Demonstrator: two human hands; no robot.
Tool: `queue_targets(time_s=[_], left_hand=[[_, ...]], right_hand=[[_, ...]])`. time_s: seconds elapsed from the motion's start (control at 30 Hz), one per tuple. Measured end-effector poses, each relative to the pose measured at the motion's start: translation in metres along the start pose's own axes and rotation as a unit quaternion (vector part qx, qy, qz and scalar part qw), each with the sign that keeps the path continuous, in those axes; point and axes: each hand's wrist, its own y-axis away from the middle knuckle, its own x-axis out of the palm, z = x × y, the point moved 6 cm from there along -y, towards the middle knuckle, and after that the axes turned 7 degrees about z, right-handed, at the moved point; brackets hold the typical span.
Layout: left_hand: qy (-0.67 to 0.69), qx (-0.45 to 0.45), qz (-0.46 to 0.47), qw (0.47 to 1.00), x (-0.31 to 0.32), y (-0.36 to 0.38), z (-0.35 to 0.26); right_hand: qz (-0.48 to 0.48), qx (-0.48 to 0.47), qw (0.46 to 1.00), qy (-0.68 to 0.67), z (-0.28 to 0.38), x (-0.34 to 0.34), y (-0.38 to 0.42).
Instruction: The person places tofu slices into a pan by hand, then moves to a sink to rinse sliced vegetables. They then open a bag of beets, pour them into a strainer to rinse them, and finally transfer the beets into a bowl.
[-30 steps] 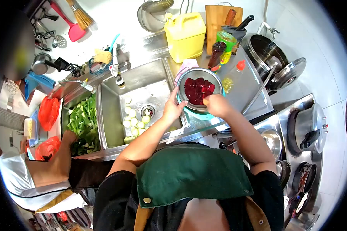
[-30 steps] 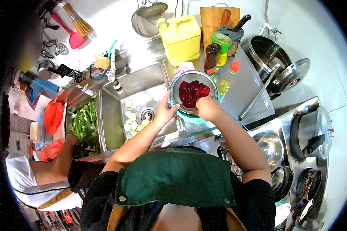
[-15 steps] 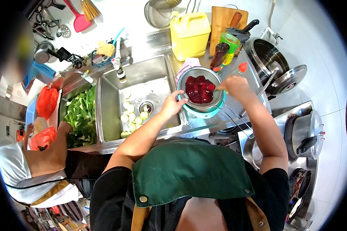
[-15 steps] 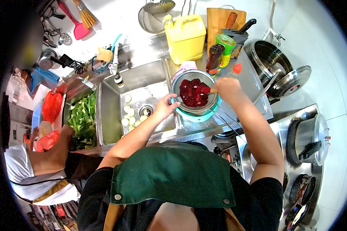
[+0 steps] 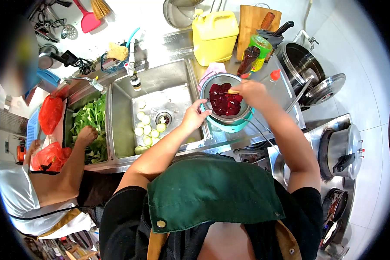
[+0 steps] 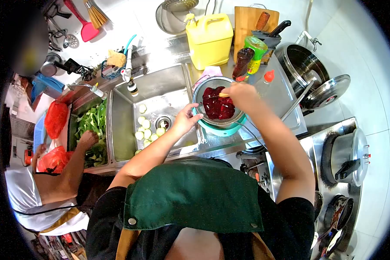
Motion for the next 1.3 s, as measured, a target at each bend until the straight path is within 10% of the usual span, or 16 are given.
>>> queue_targets(time_s=[0.3, 0.43, 0.63, 0.83, 1.1, 1.3], left_hand=[[-0.009, 0.003, -0.009, 1.000, -0.003, -0.002, 0.004], [0.013, 0.000, -0.003, 1.000, -0.001, -0.004, 0.009], [-0.027, -0.003, 0.001, 1.000, -0.004, -0.001, -0.001], [-0.025, 0.008, -0.006, 1.000, -0.003, -0.002, -0.002], [0.021, 0.007, 0.002, 1.000, 0.002, -0.009, 0.019], [0.012, 0.018, 0.020, 1.000, 0.004, -0.008, 0.011]], right_hand=[[0.093, 0.111, 0.987, -0.062, -0.013, -0.013, 0.002], [-0.052, 0.126, 0.979, -0.150, 0.011, 0.011, -0.014], [0.191, 0.010, 0.977, -0.090, 0.034, 0.016, 0.018], [-0.026, 0.122, 0.972, -0.198, 0.022, 0.017, -0.006], [0.179, 0.028, 0.955, -0.233, 0.029, 0.008, 0.031], [-0.075, 0.145, 0.938, -0.305, 0.019, 0.039, -0.003]])
